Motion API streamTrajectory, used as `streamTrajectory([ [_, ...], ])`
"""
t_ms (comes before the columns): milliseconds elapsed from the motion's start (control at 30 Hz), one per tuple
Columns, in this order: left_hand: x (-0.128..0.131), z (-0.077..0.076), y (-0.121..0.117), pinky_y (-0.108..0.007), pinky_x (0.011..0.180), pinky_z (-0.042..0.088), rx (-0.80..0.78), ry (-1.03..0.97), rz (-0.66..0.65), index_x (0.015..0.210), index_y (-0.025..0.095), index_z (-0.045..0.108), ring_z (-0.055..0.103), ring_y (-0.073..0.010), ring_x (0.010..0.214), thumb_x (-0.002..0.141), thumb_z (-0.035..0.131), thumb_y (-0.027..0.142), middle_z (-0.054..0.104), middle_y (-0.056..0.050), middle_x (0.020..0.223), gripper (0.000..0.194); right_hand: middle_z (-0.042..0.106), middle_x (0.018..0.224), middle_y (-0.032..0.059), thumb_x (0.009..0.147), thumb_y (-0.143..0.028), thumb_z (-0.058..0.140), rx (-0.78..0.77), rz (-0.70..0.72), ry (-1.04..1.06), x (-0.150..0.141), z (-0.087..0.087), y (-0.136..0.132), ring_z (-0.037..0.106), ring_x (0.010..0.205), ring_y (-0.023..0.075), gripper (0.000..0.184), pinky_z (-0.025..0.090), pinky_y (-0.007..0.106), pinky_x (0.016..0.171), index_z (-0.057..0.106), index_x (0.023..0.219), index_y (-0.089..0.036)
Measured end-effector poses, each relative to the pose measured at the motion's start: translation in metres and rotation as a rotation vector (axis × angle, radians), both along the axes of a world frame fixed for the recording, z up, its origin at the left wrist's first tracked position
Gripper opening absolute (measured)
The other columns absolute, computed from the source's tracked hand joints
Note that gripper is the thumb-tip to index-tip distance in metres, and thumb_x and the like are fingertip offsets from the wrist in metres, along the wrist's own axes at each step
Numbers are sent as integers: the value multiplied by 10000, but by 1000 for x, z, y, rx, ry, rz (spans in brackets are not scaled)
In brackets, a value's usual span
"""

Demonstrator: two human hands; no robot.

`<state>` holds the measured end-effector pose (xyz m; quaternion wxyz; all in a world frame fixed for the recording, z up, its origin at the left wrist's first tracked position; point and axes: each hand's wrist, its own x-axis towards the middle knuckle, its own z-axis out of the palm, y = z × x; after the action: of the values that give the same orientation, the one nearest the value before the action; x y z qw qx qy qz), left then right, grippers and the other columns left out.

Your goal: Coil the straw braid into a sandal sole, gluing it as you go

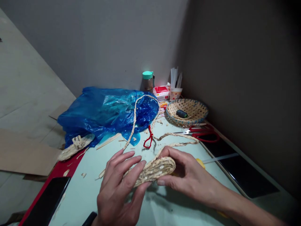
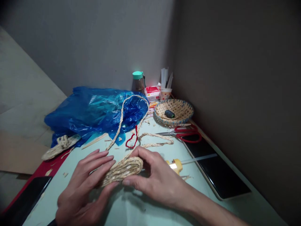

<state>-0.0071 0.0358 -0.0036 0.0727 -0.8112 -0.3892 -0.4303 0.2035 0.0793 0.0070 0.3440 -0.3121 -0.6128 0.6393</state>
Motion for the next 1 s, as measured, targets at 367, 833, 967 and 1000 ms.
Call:
streamTrajectory([
  [367, -7, 2, 0, -535, 1084, 423, 76, 169, 25, 1120, 119, 664, 570, -291, 1171, 750, 757, 71, 684, -119, 1097, 384, 709, 1020, 46, 919, -459, 651, -198, -12, 149, 10, 3, 10, 624, 1006, 222, 261, 456, 324, 883, 703, 1002, -217],
  [833, 9, -10, 1, -559, 1027, 475, 61, 71, -51, 1000, 127, 705, 653, -261, 1031, 723, 746, 61, 782, -65, 915, 287, 649, 744, -19, 804, -380, 794, -153, -125, 201, 7, 7, 10, 559, 687, 112, 226, 450, 218, 659, 694, 792, -178],
  [967, 4, -6, 0, -513, 1079, 446, 38, 211, -118, 1044, 131, 678, 685, -229, 1021, 728, 764, 93, 793, -43, 927, 329, 650, 756, -8, 824, -393, 777, -165, -80, 194, 6, 5, 10, 553, 696, 117, 242, 441, 228, 662, 683, 799, -171],
  [1000, 4, -5, 0, -501, 1094, 435, 24, 224, -130, 1047, 134, 673, 694, -219, 1016, 732, 760, 95, 794, -36, 927, 329, 647, 760, -6, 833, -393, 770, -170, -67, 192, 7, 5, 11, 549, 700, 117, 243, 439, 229, 669, 680, 803, -169],
])
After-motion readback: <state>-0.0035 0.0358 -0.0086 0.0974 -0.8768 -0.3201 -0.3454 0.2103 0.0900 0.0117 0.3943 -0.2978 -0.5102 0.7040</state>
